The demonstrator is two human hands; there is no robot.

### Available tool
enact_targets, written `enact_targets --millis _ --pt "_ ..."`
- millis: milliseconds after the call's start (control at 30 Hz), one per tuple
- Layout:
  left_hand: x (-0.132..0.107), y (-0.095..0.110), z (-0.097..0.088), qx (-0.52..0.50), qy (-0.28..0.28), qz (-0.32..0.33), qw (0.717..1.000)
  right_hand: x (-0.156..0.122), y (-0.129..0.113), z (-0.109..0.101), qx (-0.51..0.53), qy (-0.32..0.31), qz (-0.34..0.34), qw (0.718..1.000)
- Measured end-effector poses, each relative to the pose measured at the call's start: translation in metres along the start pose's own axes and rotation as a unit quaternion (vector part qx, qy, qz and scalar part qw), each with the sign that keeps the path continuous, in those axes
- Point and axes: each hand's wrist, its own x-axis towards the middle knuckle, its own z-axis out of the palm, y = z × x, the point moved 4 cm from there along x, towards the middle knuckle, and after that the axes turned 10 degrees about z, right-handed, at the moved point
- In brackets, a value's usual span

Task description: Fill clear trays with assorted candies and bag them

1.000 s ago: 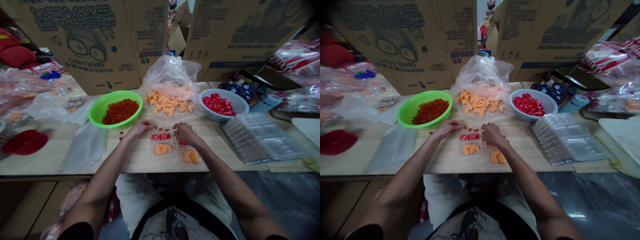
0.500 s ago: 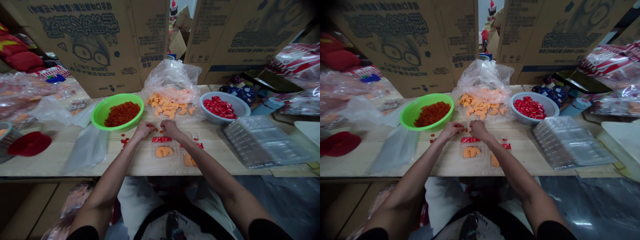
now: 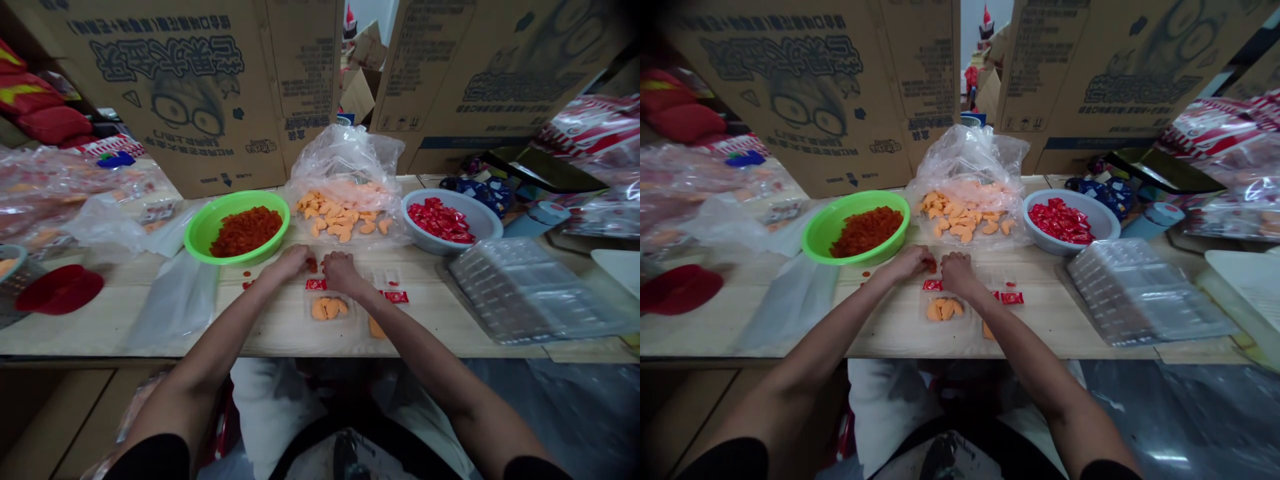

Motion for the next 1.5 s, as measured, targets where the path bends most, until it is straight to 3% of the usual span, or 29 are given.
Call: enact_targets --millis 167,300,400,500,600,767,933,1067,1167,1300,1500 --pt "-0.001 -0.002 0.011 0.032 0.047 -0.049 0.997 0.002 -0.003 0.005 0.008 -0.001 0.009 1.000" --pt "-0.003 -0.011 0.016 0.030 0.074 -0.081 0.993 0.001 0.004 -0.007 0.030 -0.004 0.022 0.999" --pt "-0.009 -0.014 0.008 -0.039 0.124 -0.113 0.985 -0.003 0.036 -0.029 0.060 0.017 0.054 0.997" --pt "-0.009 -0.008 0.002 -0.179 0.174 -0.148 0.957 -0.012 0.082 -0.052 0.123 0.056 0.106 0.985" --pt "0.010 0.012 0.010 -0.234 0.134 -0.133 0.954 -0.029 0.115 -0.062 0.166 0.066 0.140 0.974" --pt "0.044 0.033 0.027 -0.177 0.091 -0.100 0.975 -0.060 0.130 -0.049 0.184 0.047 0.114 0.975" --pt "0.034 0.013 0.003 -0.137 0.135 -0.141 0.971 -0.076 0.145 -0.034 0.177 0.040 0.122 0.976" --pt "0.009 -0.004 -0.013 -0.088 0.116 -0.185 0.972 -0.056 0.126 -0.030 0.150 0.015 0.100 0.984" --pt "-0.002 -0.005 -0.003 -0.076 0.093 -0.201 0.972 -0.026 0.088 -0.028 0.092 -0.005 0.065 0.994" --pt "-0.004 -0.002 0.017 -0.093 0.109 -0.211 0.967 0.006 0.044 -0.023 0.042 0.000 0.051 0.998" --pt "-0.017 -0.007 0.013 -0.192 0.135 -0.211 0.949 0.014 0.030 -0.015 0.015 0.003 0.003 1.000"
